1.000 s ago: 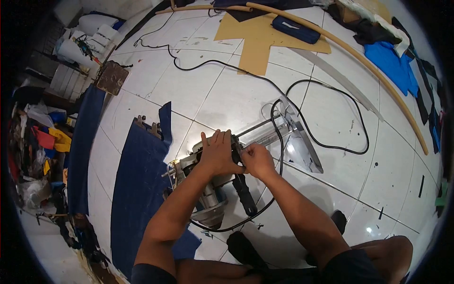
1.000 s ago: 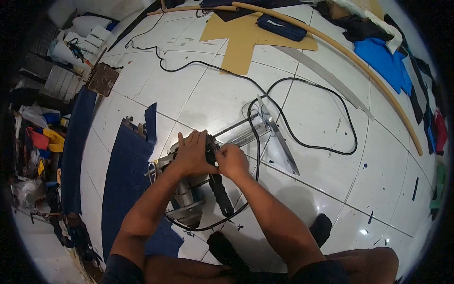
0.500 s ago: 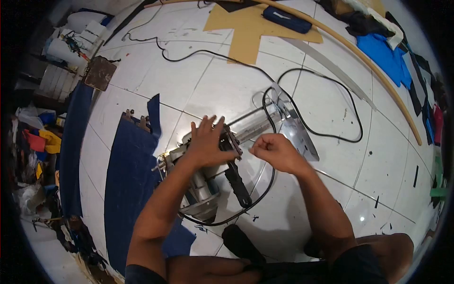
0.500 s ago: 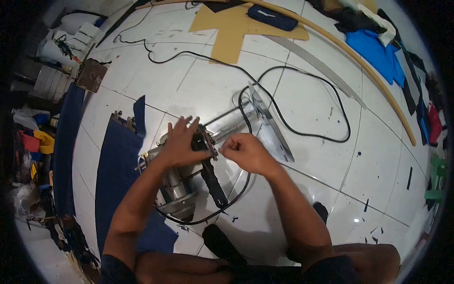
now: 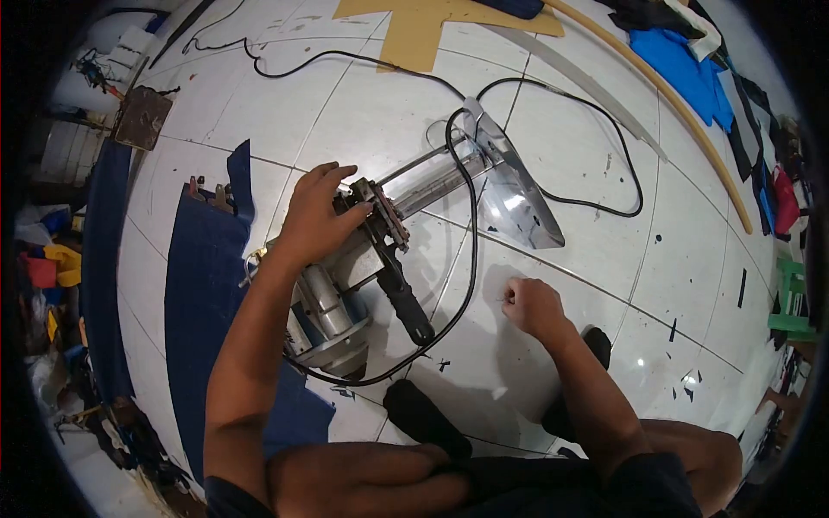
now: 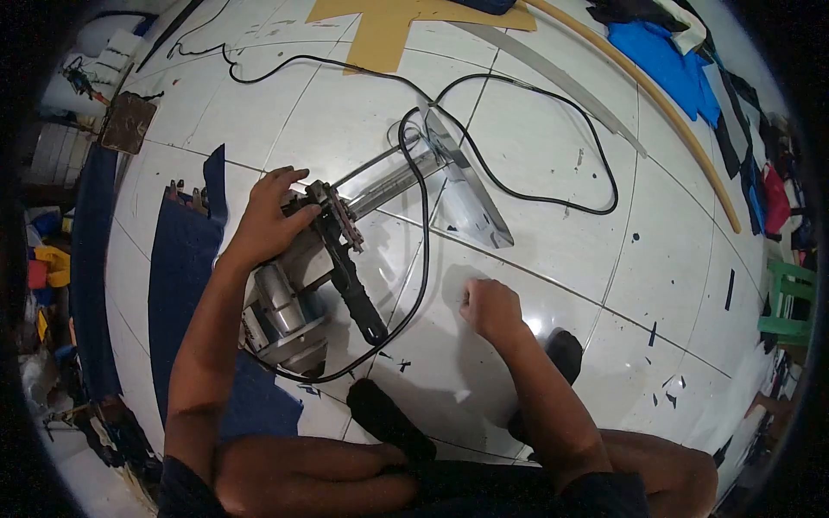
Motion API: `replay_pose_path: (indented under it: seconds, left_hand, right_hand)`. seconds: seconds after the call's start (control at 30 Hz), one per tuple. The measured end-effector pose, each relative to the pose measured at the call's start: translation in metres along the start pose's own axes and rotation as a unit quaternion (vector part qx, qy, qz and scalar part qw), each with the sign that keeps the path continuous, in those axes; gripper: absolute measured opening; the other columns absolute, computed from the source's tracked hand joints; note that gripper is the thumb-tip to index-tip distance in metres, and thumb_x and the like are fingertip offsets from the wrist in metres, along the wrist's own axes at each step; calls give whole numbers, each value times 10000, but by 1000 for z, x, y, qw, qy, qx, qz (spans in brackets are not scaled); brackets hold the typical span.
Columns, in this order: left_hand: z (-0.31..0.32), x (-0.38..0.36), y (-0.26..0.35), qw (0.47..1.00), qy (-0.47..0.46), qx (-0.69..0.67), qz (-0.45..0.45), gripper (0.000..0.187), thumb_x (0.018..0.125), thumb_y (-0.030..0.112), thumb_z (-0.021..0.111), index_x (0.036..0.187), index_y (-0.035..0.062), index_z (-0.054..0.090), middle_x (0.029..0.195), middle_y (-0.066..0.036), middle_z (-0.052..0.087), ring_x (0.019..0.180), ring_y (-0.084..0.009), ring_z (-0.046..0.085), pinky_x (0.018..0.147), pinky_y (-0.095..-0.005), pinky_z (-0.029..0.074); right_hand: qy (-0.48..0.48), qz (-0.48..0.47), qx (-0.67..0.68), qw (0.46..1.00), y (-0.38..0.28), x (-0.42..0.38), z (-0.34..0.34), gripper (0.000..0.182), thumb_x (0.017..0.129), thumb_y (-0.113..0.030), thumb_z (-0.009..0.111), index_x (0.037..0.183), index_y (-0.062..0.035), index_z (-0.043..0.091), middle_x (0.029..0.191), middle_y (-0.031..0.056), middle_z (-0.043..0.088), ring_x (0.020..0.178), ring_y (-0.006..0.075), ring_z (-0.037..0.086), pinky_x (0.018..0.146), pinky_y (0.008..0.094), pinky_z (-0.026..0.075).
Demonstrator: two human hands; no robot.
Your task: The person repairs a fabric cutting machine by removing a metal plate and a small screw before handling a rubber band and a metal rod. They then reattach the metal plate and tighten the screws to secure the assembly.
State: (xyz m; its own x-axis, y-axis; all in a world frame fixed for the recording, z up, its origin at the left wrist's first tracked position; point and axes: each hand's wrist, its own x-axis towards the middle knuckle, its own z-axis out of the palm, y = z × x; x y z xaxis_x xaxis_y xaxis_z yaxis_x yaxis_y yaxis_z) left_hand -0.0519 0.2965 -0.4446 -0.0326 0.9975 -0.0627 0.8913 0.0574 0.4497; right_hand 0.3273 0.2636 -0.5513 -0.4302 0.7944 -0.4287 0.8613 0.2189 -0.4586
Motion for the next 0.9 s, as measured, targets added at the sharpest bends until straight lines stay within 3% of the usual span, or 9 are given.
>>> replay_pose_path:
  seconds: [0.27,0.5,0.6,0.67,0.7,0.8,0.9]
  left_hand:
    - [0,-1,-1,999,17,3,31,616,847,341,781,1362,50,611,1391,-235,550,1319,-389,514,1086,-461,453]
    - [0,-1,1,1000,-15,-9,24,701,798,381,800,1377,44,594,1392,-261,545,1312,-429,506,1126,-479,402]
    - [2,-11,13,999,-25,27,21,702,763,409,815,1358,95,613,1412,-258,533,1331,-422,489,1130,-488,392]
    - [3,-15,21,998,-28,56,16,691,736,426,827,1338,148,633,1426,-252,527,1348,-413,475,1133,-498,384]
    - [7,-14,19,998,-48,45,20,704,717,422,835,1350,199,624,1461,-236,498,1380,-408,441,1167,-546,315]
    - [6,-18,29,993,-80,84,37,718,719,416,829,1369,209,604,1504,-219,452,1408,-413,401,1205,-591,215]
    - [9,-17,26,990,-103,96,17,849,693,483,821,1441,198,540,1536,-228,401,1430,-436,361,1219,-643,113]
  right_hand:
    - [59,-39,-99,993,-29,-1,12,186,872,-196,678,938,-30,627,893,165,693,846,329,722,764,432,590]
    - [128,-87,-136,979,-27,6,51,155,870,-166,658,960,-51,607,895,158,678,820,331,709,710,414,577]
    - [57,-13,-147,987,-32,10,52,185,911,-200,627,1013,-46,613,937,152,694,868,321,716,746,431,584]
    - [51,-32,-140,988,-29,9,47,234,886,-202,658,1054,-45,622,943,163,692,859,332,716,755,446,582]
    - [48,-42,-136,989,-27,8,44,262,873,-203,674,1075,-44,626,945,168,690,854,338,716,759,453,581]
    - [50,-16,-41,998,-22,6,34,300,837,-199,709,1090,-42,670,925,194,706,847,348,719,766,456,579]
    - [76,-32,75,994,-7,3,33,281,816,-206,721,1041,-38,710,895,224,719,832,362,718,764,438,577]
